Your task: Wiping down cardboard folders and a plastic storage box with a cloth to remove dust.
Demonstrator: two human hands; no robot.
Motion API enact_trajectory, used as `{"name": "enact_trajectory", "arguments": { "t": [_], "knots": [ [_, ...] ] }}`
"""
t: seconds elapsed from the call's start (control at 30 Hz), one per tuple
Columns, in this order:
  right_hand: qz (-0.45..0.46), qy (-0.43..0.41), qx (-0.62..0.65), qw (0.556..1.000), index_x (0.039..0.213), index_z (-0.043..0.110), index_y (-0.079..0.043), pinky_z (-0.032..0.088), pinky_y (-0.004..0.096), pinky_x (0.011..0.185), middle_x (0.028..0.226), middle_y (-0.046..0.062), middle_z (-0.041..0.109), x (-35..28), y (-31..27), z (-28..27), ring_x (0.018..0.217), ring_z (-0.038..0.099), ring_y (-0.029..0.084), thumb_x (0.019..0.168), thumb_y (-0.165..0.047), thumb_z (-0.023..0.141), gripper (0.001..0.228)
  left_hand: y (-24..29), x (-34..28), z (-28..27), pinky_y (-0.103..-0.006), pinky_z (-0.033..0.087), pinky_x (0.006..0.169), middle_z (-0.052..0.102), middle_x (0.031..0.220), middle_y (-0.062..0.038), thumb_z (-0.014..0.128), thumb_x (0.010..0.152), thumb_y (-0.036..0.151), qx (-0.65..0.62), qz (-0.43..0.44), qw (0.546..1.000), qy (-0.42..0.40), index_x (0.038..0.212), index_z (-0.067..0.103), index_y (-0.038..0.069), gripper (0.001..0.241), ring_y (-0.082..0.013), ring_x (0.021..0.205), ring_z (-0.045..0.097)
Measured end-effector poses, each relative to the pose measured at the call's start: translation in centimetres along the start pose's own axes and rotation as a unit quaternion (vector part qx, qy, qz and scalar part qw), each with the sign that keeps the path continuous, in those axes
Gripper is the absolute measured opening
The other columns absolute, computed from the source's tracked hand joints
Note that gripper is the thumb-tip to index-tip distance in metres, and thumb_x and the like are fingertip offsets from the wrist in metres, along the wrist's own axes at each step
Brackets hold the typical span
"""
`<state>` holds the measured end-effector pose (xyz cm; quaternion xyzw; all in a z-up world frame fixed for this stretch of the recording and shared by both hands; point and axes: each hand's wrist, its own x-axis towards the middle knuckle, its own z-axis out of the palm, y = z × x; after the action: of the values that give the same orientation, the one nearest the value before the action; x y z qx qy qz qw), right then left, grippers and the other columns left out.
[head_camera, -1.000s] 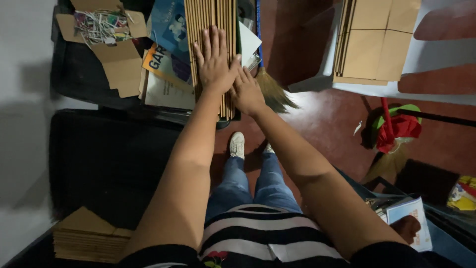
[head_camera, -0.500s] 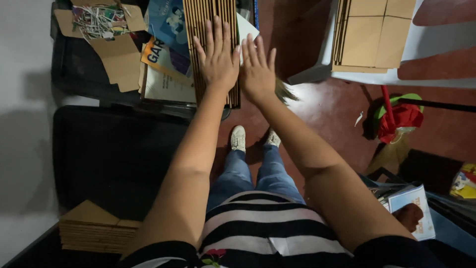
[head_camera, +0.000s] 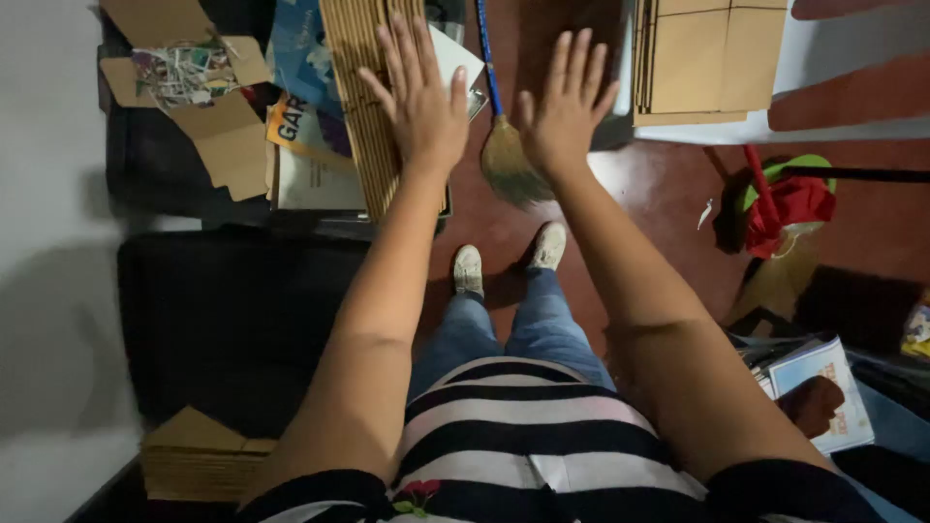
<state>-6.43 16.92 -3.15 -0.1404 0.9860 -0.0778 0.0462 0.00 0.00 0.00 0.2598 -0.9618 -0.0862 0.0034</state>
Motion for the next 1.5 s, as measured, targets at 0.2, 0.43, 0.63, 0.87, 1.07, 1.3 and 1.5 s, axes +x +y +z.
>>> {"name": "enact_trajectory", "arguments": {
  "t": [0.2,0.43,0.63,0.87,1.07,1.3,1.5],
  "knots": [
    [0.071,0.024,0.048,0.996,0.17,0.003,-0.014,0.009,0.069,0.126,0.175,0.012,-0.003,2.4,7.5,-1.6,0.163,-0.003,0.033,0.104,-0.046,0.072,0.101,10.2,0.6,-0.9,-0.0601,0.002,0.13,0.001,0.177,-0.008,0.043,0.13,0.075,0.136,0.073,0.988,-0.007,0.174,0.007,0.019,0.08,-0.0279,0.164,0.0],
    [0.118,0.018,0.028,0.992,0.168,0.0,-0.009,0.01,0.066,0.126,0.176,0.011,-0.001,6.9,21.7,-1.4,0.163,-0.001,0.03,0.109,-0.045,0.068,0.098,23.1,3.7,7.4,-0.064,0.012,0.137,-0.004,0.179,-0.009,0.065,0.108,0.046,-0.191,0.135,0.969,0.078,0.172,0.003,0.012,0.095,-0.0316,0.17,-0.003],
    [0.136,-0.002,0.009,0.991,0.167,0.0,-0.007,0.006,0.063,0.127,0.175,0.013,0.0,12.8,34.2,0.8,0.162,0.0,0.031,0.103,-0.038,0.066,0.097,34.1,7.8,15.2,-0.0622,0.014,0.136,-0.01,0.178,-0.007,0.073,0.103,0.038,-0.189,0.189,0.962,0.054,0.172,0.006,0.02,0.098,-0.0291,0.169,0.001],
    [0.128,-0.056,0.082,0.987,0.167,0.013,-0.005,0.023,0.061,0.123,0.172,0.017,0.007,21.0,45.8,7.8,0.158,0.017,0.038,0.096,-0.029,0.064,0.09,39.5,12.9,30.8,-0.0653,0.012,0.127,-0.013,0.174,-0.01,0.076,0.092,0.025,-0.242,0.055,0.962,-0.113,0.168,0.003,0.016,0.106,-0.0343,0.163,0.003],
    [0.216,-0.075,0.251,0.941,0.167,0.017,-0.012,0.036,0.058,0.12,0.17,0.015,0.022,26.7,57.2,20.4,0.153,0.033,0.036,0.092,-0.031,0.076,0.097,38.6,17.2,45.5,-0.0715,0.013,0.122,-0.013,0.174,-0.012,0.077,0.089,0.035,-0.319,-0.057,0.921,-0.215,0.168,-0.004,0.018,0.114,-0.0388,0.161,0.0],
    [0.35,-0.101,0.489,0.792,0.137,0.06,-0.018,0.048,0.049,0.106,0.13,0.017,0.066,29.3,57.5,22.2,0.129,0.06,0.031,0.087,-0.049,0.081,0.063,38.5,20.8,51.5,-0.0561,0.042,0.116,0.042,0.162,-0.014,0.087,0.075,0.047,-0.407,-0.186,0.873,-0.197,0.164,0.029,0.025,0.109,-0.0367,0.148,0.044],
    [-0.249,0.015,0.732,0.634,0.089,0.064,0.002,0.05,0.048,0.097,0.097,0.017,0.067,28.5,65.1,37.6,0.097,0.066,0.034,0.059,-0.034,0.069,0.047,38.2,21.1,49.6,-0.0515,0.05,0.102,0.057,0.135,-0.018,0.099,0.056,0.022,-0.521,-0.269,0.79,-0.176,0.146,0.047,0.013,0.104,-0.0369,0.123,0.062]
  ]
}}
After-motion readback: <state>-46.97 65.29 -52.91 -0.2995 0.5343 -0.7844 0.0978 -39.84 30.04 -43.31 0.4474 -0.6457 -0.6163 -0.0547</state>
